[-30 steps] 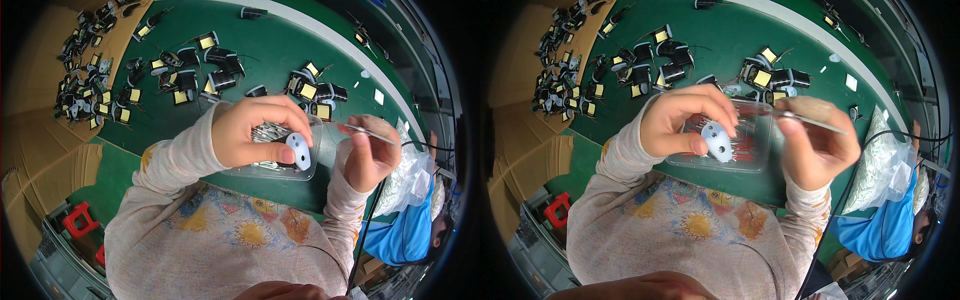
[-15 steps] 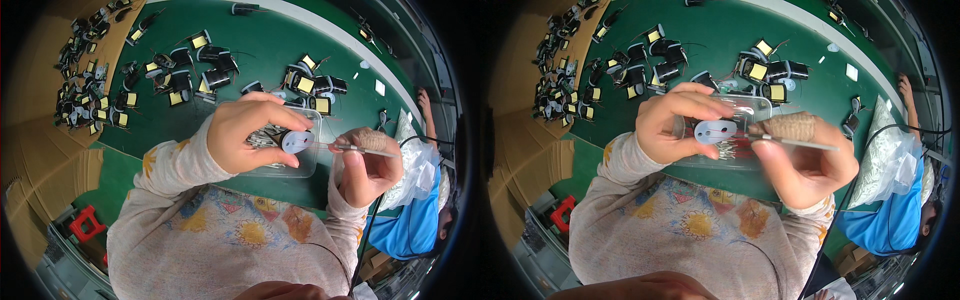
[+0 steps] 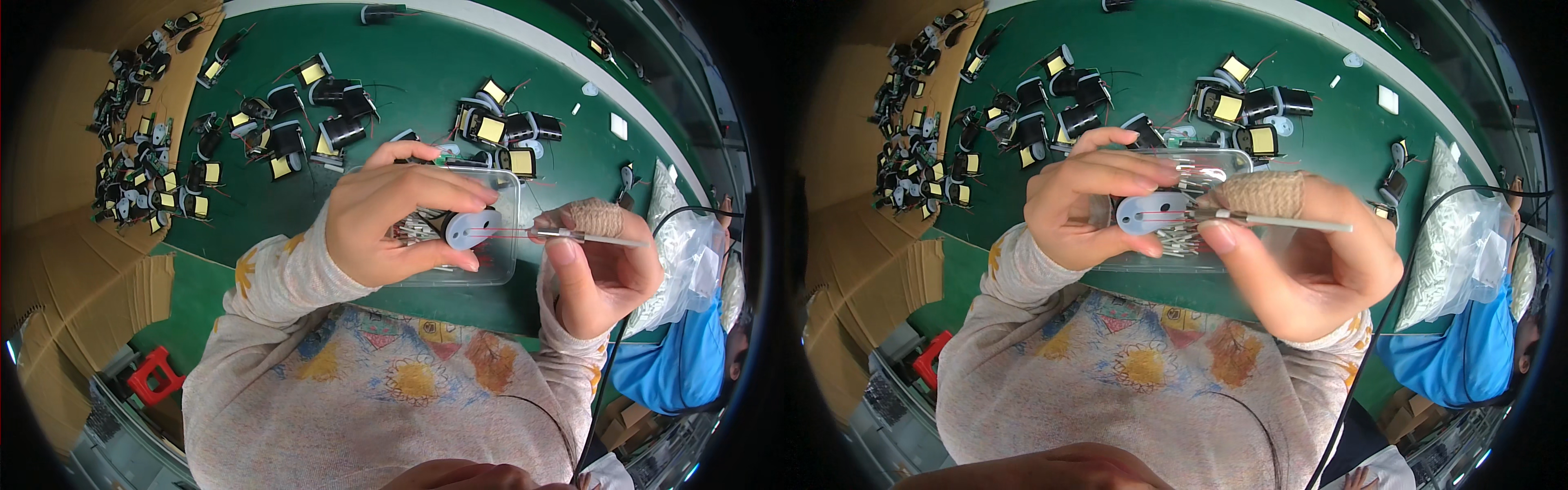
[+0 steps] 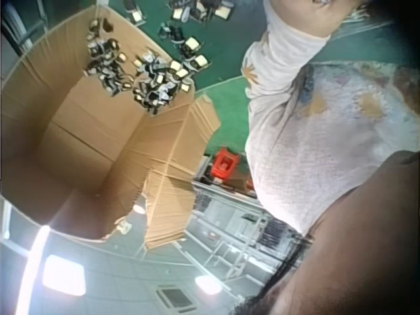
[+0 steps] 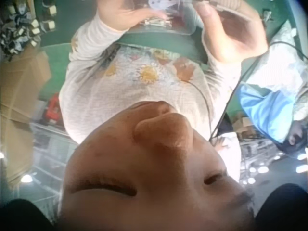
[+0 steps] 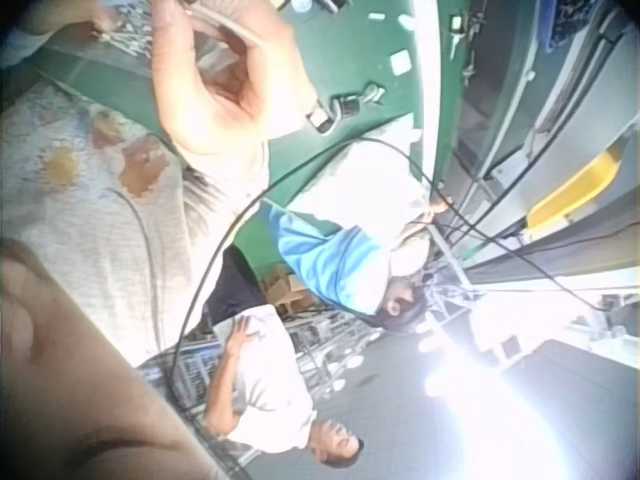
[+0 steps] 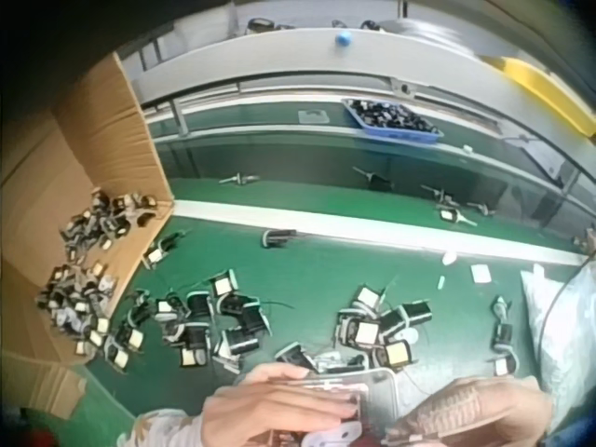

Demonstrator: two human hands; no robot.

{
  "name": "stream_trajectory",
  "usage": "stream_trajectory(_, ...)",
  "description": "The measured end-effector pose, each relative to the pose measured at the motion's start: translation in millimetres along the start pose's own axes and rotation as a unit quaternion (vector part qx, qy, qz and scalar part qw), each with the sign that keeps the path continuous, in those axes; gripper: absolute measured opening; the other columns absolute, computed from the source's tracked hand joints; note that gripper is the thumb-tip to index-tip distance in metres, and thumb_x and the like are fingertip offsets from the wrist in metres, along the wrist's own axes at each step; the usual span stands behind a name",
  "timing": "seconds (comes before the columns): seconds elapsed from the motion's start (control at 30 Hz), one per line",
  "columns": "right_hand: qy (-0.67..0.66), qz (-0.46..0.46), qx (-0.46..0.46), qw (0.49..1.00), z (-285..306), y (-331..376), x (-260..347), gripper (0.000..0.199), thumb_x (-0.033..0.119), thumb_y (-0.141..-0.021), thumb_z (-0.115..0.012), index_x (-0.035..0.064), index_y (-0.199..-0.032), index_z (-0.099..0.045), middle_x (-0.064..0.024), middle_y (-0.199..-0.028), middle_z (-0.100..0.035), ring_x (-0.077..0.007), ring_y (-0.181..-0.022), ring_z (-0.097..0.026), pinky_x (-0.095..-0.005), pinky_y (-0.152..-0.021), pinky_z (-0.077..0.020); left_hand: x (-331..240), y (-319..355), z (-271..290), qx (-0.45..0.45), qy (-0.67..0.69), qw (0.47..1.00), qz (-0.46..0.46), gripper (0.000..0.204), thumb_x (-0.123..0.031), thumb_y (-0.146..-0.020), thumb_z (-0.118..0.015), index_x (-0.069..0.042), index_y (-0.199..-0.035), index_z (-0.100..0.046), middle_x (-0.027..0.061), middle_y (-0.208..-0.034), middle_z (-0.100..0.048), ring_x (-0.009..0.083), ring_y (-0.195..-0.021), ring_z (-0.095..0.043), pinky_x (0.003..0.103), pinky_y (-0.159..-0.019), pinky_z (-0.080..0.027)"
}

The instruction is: The person picks up white plastic housings and inserts small red and white wires into them, using a thin metal tool to secure the wires, then sets each finished part onto a pile on the workbench.

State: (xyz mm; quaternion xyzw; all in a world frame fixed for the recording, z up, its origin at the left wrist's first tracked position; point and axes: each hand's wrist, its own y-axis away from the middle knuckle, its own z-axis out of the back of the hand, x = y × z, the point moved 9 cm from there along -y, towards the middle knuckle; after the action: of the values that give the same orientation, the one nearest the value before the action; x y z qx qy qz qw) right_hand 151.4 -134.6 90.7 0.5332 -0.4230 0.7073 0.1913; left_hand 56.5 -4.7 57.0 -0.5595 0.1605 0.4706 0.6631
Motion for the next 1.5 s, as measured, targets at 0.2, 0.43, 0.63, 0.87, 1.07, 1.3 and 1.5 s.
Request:
stream_trajectory(0.2,0.070,0.037,0.052,0.995,-5.8,0.2,5.0,0.020,-0.001,-0.072,-0.065,-0.0076,-0.087,-0.054,-0.0178,-0.078,-0.061,-0.0221,-0.066,-0.061,-0.0315,-0.063,-0.0508,-2.3,0.3,-0.8,0.003,-0.012,1.000,-0.002,0.052,-0.017,-0.060,-0.083,-0.001,-0.099,-0.053,0.0178,-0.093,-0.066,0.0292,-0.092,-0.064,0.044,-0.095,-0.034)
stream_trajectory(0.43,0.112,0.172,0.091,0.974,-16.8,1.8,32.3,0.019,-0.004,-0.067,-0.066,-0.0094,-0.082,-0.055,-0.0210,-0.068,-0.061,-0.0239,-0.061,-0.060,-0.0319,-0.058,-0.0494,-1.5,0.0,1.6,-0.008,-0.013,1.000,-0.007,0.051,-0.018,-0.060,-0.082,-0.001,-0.098,-0.054,0.0183,-0.094,-0.066,0.0294,-0.092,-0.064,0.044,-0.095,-0.034)
stream_trajectory(0.63,0.181,0.261,0.096,0.943,-28.2,13.4,48.1,0.025,-0.009,-0.061,-0.068,-0.0112,-0.083,-0.055,-0.0214,-0.068,-0.062,-0.0269,-0.058,-0.061,-0.0317,-0.051,-0.0499,-1.7,1.0,3.1,-0.017,-0.042,0.999,-0.009,0.049,-0.018,-0.061,-0.082,-0.001,-0.097,-0.054,0.0184,-0.093,-0.066,0.0292,-0.093,-0.064,0.044,-0.095,-0.034)
stream_trajectory(0.87,0.194,0.244,0.094,0.945,-27.9,14.1,47.9,0.027,-0.011,-0.060,-0.069,-0.0106,-0.083,-0.056,-0.0211,-0.069,-0.062,-0.0276,-0.060,-0.062,-0.0323,-0.053,-0.0507,-4.8,-2.8,2.9,-0.015,-0.067,0.998,-0.009,0.047,-0.019,-0.060,-0.082,-0.002,-0.096,-0.056,0.0157,-0.092,-0.067,0.0285,-0.092,-0.065,0.044,-0.094,-0.035)
stream_trajectory(1.07,0.217,0.233,0.092,0.943,-28.0,15.4,47.6,0.030,-0.012,-0.058,-0.070,-0.0099,-0.085,-0.057,-0.0203,-0.071,-0.063,-0.0273,-0.061,-0.062,-0.0320,-0.054,-0.0508,-5.8,-3.2,3.0,-0.014,-0.086,0.996,-0.013,0.047,-0.019,-0.060,-0.082,-0.003,-0.096,-0.057,0.0151,-0.092,-0.067,0.0282,-0.091,-0.065,0.045,-0.093,-0.036)
stream_trajectory(1.3,0.288,0.244,0.102,0.920,-37.2,24.0,51.7,0.037,-0.011,-0.052,-0.073,-0.0075,-0.086,-0.060,-0.0179,-0.074,-0.064,-0.0282,-0.064,-0.063,-0.0324,-0.056,-0.0517,-2.7,0.7,5.8,-0.026,-0.067,0.997,0.002,0.047,-0.018,-0.060,-0.083,-0.003,-0.096,-0.055,0.0159,-0.093,-0.067,0.0263,-0.091,-0.065,0.045,-0.093,-0.036)
stream_trajectory(1.5,0.270,0.252,0.089,0.925,-34.7,21.7,53.7,0.037,-0.011,-0.050,-0.074,-0.0078,-0.085,-0.061,-0.0173,-0.074,-0.064,-0.0284,-0.065,-0.063,-0.0322,-0.056,-0.0518,-1.3,0.1,10.0,-0.076,-0.061,0.995,0.013,0.044,-0.022,-0.059,-0.082,-0.009,-0.095,-0.061,0.0042,-0.093,-0.069,0.0159,-0.087,-0.066,0.038,-0.087,-0.039)
